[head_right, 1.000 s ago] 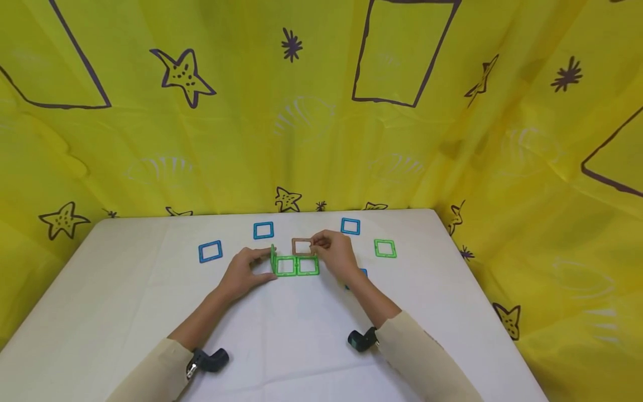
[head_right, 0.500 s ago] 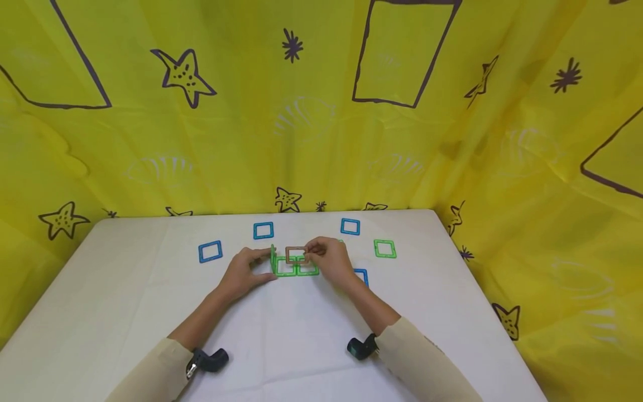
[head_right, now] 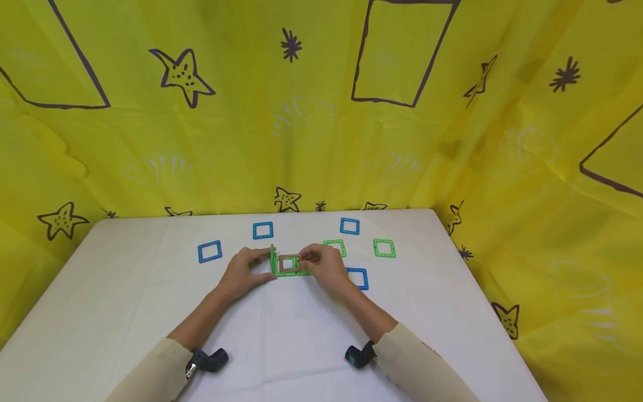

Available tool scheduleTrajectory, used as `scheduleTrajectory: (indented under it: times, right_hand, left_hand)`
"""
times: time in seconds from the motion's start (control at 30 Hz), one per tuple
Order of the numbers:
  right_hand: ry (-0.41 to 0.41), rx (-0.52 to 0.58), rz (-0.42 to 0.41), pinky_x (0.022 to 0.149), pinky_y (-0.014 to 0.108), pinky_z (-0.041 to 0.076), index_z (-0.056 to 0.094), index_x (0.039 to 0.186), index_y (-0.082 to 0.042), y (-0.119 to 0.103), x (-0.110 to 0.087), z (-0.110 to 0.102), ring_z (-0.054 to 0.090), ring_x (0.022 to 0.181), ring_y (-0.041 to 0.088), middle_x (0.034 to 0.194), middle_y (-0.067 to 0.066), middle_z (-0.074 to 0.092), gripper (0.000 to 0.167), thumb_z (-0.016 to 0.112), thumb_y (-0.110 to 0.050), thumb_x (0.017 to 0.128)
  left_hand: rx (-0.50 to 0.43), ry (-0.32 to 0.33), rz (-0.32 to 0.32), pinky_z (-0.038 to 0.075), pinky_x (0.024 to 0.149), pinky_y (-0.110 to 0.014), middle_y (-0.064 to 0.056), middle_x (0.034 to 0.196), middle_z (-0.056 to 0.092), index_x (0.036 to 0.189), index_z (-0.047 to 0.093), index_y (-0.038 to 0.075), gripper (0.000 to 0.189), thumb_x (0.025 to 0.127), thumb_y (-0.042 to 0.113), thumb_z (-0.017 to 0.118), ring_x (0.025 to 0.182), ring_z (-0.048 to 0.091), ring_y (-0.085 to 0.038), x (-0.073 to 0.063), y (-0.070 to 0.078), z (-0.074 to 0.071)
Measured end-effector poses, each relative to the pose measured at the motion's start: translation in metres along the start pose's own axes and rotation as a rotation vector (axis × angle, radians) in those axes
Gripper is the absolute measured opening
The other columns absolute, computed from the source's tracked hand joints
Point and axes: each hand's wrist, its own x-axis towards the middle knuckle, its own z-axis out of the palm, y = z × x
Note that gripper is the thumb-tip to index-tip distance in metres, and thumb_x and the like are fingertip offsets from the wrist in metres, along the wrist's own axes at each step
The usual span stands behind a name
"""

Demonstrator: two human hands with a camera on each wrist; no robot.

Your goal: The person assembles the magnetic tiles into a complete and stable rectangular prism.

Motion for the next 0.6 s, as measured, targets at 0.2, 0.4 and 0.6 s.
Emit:
scheduleTrajectory:
  times: [0.2, 0.4, 0.6]
  right_hand:
    - [-0.007, 0.003, 0.012, 0.075, 0.03, 0.058, 0.076, 0.098, -0.002, -0.0002, -0.0009, 0.0016, 0.072, 0.082, 0.018, 0.092, 0.008, 0.076, 0.01, 0.081, 0.002, 0.09]
    - [-0.025, 0.003, 0.028, 0.078, 0.03, 0.059, 0.077, 0.1, -0.003, -0.0015, -0.0019, 0.0041, 0.072, 0.085, 0.018, 0.095, 0.004, 0.076, 0.011, 0.079, 0.003, 0.091]
    - [-0.035, -0.011, 0.015, 0.078, 0.029, 0.058, 0.077, 0.101, -0.004, -0.0041, -0.0035, 0.0072, 0.072, 0.085, 0.017, 0.097, 0.003, 0.076, 0.011, 0.078, 0.002, 0.092]
  left_hand:
    - [0.0, 0.003, 0.001, 0.046, 0.083, -0.04, -0.005, 0.12, 0.075, 0.137, 0.071, 0.008, 0.064, 0.078, 0.022, 0.095, 0.094, 0.054, -0.019, 0.0005, 0.0012, -0.0006]
    - [-0.007, 0.003, -0.008, 0.046, 0.083, -0.04, -0.005, 0.119, 0.075, 0.136, 0.071, 0.008, 0.064, 0.079, 0.021, 0.095, 0.094, 0.053, -0.019, -0.0001, 0.0019, -0.0005]
    - [-0.003, 0.006, -0.001, 0.046, 0.083, -0.04, -0.005, 0.117, 0.075, 0.136, 0.072, 0.009, 0.063, 0.079, 0.021, 0.095, 0.094, 0.053, -0.019, 0.0, 0.0008, 0.0]
